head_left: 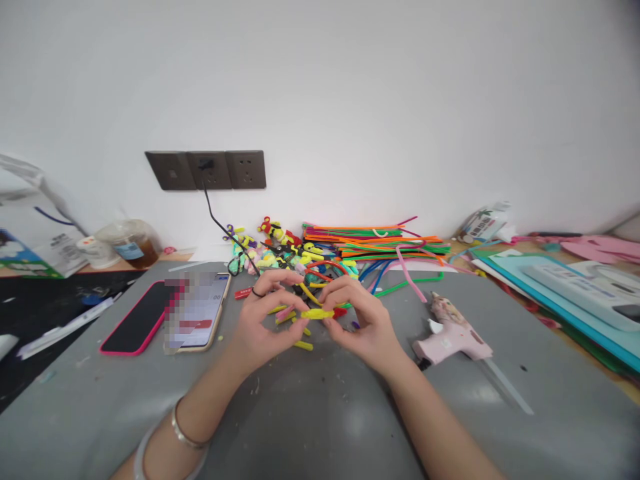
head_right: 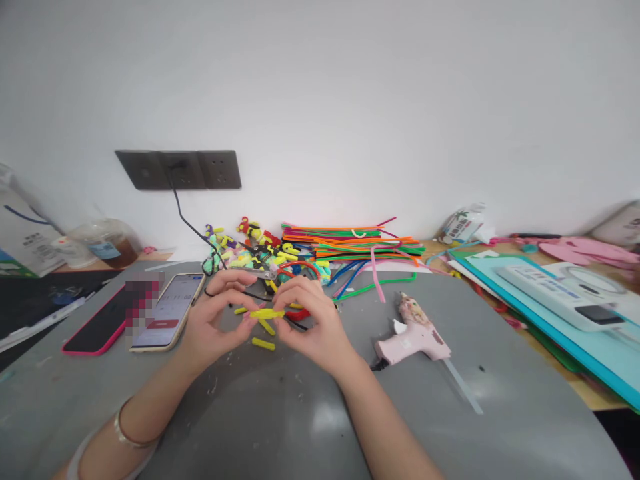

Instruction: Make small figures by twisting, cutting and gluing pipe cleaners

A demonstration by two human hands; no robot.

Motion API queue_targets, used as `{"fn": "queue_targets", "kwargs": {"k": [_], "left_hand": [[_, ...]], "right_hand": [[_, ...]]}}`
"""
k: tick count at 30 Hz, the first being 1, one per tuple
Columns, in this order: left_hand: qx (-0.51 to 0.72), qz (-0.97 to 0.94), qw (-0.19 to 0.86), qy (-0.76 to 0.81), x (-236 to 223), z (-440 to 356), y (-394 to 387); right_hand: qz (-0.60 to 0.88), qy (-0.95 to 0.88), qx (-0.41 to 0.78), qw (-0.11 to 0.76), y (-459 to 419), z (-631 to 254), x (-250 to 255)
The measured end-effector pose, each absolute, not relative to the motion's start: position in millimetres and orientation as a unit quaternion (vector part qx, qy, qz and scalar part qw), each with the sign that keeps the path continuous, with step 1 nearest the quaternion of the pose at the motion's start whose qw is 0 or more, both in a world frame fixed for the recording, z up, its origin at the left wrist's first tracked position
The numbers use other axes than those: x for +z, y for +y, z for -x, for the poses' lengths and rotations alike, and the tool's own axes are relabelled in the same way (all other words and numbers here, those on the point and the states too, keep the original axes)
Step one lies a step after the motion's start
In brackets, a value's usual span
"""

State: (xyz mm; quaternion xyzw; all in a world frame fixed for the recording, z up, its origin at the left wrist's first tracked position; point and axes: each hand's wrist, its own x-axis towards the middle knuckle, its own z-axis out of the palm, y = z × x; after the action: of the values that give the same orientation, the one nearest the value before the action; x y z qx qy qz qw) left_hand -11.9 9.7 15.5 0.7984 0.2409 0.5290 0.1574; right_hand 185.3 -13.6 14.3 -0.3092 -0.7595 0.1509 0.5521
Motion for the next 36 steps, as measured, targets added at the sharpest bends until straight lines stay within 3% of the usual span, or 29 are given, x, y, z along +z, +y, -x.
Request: {"fn": "queue_targets", "kwargs": {"k": [36], "left_hand": [[0.522, -0.805, 0.137, 0.248, 14.1, 11.0, 11.7]], "right_hand": [[0.329, -0.762, 0.151, 0.537, -11.9, -185.3, 11.5]]}}
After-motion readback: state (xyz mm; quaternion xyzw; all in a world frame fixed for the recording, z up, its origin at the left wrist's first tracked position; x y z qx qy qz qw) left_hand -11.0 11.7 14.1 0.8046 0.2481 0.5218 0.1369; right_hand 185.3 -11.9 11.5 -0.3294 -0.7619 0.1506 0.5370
